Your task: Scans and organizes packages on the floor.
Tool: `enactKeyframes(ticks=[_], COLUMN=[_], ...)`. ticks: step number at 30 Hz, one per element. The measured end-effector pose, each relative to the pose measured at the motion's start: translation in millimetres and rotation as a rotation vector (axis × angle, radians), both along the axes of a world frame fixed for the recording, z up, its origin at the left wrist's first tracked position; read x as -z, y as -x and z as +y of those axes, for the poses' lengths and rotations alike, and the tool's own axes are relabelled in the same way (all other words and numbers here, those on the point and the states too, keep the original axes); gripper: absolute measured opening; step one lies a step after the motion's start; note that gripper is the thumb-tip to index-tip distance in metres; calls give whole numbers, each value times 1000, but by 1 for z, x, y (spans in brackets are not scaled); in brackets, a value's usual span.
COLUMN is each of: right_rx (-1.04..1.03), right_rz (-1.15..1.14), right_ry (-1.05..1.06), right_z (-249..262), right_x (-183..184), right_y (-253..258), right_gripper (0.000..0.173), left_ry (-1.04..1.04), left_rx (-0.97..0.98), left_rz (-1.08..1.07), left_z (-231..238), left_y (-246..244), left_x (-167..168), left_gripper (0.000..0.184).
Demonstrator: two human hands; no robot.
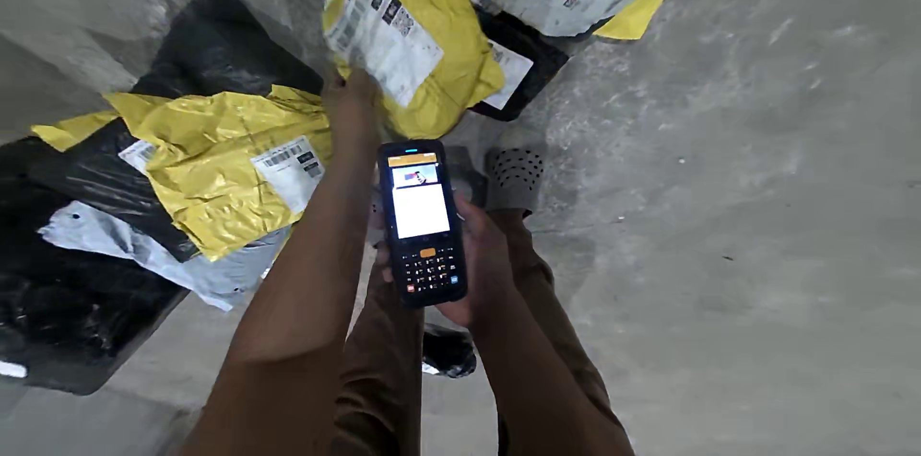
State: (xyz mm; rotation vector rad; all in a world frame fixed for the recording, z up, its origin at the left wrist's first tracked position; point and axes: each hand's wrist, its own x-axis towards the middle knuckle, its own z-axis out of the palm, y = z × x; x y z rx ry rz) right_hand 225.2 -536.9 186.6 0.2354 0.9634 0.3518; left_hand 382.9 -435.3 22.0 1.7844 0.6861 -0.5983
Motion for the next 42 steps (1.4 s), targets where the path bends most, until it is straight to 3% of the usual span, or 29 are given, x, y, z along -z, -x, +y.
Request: enactKeyframes(ticks=[2,4,8,11,13,15,18,21,24,26,27,29,32,36,39,42], right_rx=[-6,-11,21,41,48,61,93,115,132,136,139,144,154,184,172,139], right_rz=[-26,-43,10,43,68,63,31,17,-26,-46,-52,-54,-37,-59,2,95], right_ry=[-16,-10,33,74,59,26,-17,-48,-83,-88,-88,-98,-121,-106,-19,67], right_z=[-1,-3,-8,-11,-11,-9,-5,-2,-1,-1,0,1,3,5,5,1], right_x=[1,1,-2,-2,-3,-1,0,0,0,-1,-1,-2,0,3,1,1], right_y=[0,-2,-6,-9,-10,-11,-9,-8,-5,-4,-3,0,2,9,9,11], right_gripper=[70,71,72,71,69,68,67,66,68,68,68,68,68,64,66,68], left_ry=[56,101,-255,-431,-476,-363,-169,-154,-185,-220,-255,-287,-250,-159,-339,-621], left_rx=[38,209,1016,1563,1757,1682,1236,743,515,502,505,542,614,685,568,380], left_rz=[-86,-118,130,538,682,684,534,208,-52,-73,-78,-21,-164,-343,-364,-391], left_z=[15,43,89,117,130,126,88,41,-1,-22,-30,-41,-41,-9,30,70], left_y=[-4,0,11,14,19,10,-22,-61,-103,-121,-126,-129,-128,-112,-107,-99], left_x=[-28,-49,-105,-92,-71,-54,-32,13,55,67,72,60,36,-1,-23,-17], left_gripper=[36,36,30,30,35,34,35,44,65,61,47,32,29,36,43,60])
